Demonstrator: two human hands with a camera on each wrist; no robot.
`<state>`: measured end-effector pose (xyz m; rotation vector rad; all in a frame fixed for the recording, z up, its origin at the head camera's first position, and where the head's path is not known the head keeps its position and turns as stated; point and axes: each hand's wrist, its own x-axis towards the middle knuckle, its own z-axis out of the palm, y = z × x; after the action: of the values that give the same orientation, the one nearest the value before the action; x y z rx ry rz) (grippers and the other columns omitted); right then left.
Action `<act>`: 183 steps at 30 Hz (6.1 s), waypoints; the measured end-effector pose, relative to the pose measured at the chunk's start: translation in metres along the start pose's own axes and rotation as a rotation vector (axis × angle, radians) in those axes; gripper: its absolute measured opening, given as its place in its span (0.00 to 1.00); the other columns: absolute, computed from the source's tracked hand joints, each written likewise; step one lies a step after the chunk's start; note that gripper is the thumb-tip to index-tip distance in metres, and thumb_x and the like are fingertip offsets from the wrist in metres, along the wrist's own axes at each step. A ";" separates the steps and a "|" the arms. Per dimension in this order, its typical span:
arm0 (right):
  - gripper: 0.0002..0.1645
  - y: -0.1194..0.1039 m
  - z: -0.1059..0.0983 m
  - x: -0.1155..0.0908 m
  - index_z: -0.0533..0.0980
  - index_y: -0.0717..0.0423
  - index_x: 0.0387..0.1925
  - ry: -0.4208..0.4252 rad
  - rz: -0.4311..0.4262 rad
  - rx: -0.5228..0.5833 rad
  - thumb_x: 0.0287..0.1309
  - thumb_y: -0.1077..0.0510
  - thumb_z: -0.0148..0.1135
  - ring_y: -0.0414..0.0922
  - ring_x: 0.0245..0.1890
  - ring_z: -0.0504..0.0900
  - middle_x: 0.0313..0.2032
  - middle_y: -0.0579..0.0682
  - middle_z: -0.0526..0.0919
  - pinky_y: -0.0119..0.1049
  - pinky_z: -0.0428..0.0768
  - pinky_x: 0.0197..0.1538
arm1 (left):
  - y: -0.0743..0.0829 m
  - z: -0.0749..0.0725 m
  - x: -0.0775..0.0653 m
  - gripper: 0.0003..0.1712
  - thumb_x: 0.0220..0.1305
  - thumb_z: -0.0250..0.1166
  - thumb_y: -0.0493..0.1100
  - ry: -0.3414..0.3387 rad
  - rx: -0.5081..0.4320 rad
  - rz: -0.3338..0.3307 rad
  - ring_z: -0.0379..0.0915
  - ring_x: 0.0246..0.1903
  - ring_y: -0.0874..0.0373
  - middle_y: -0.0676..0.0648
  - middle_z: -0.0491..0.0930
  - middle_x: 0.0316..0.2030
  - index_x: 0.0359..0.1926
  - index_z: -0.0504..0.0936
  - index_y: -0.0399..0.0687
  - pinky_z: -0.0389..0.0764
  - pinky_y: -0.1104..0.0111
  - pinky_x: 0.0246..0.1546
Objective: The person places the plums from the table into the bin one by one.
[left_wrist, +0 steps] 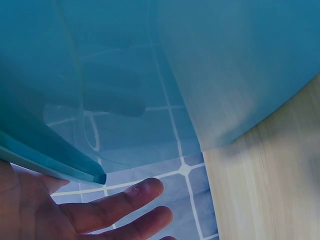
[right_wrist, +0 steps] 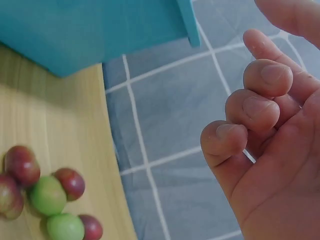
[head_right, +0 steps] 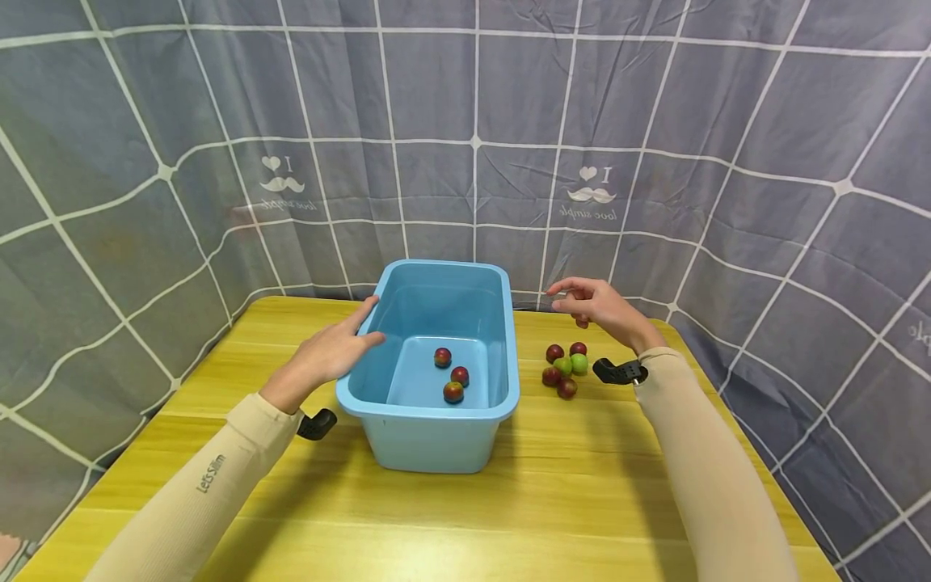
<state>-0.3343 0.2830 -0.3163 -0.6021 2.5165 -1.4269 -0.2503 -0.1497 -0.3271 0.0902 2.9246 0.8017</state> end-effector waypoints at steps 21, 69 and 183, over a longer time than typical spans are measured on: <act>0.22 0.073 -0.005 -0.023 0.72 0.52 0.61 0.049 0.083 0.165 0.71 0.50 0.60 0.48 0.26 0.64 0.31 0.50 0.64 0.36 0.71 0.34 | 0.000 -0.001 0.000 0.44 0.70 0.45 0.65 -0.007 0.004 0.000 0.71 0.64 0.37 0.41 0.61 0.75 0.81 0.37 0.71 0.77 0.49 0.43; 0.38 0.159 0.029 -0.032 0.68 0.57 0.71 0.175 0.295 0.099 0.65 0.47 0.66 0.42 0.20 0.65 0.22 0.43 0.69 0.34 0.67 0.28 | -0.001 0.002 0.001 0.44 0.70 0.45 0.66 0.005 0.004 0.009 0.70 0.64 0.37 0.42 0.62 0.75 0.81 0.38 0.71 0.76 0.44 0.48; 0.24 0.009 0.005 0.007 0.79 0.56 0.58 0.111 -0.058 -0.234 0.68 0.47 0.63 0.51 0.22 0.71 0.24 0.57 0.73 0.37 0.73 0.30 | -0.002 0.001 -0.001 0.44 0.71 0.46 0.65 0.007 -0.010 0.008 0.69 0.66 0.37 0.42 0.61 0.76 0.81 0.38 0.72 0.76 0.45 0.48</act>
<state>-0.3416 0.2801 -0.3256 -0.6568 2.7998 -1.2246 -0.2492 -0.1513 -0.3293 0.0980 2.9287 0.8190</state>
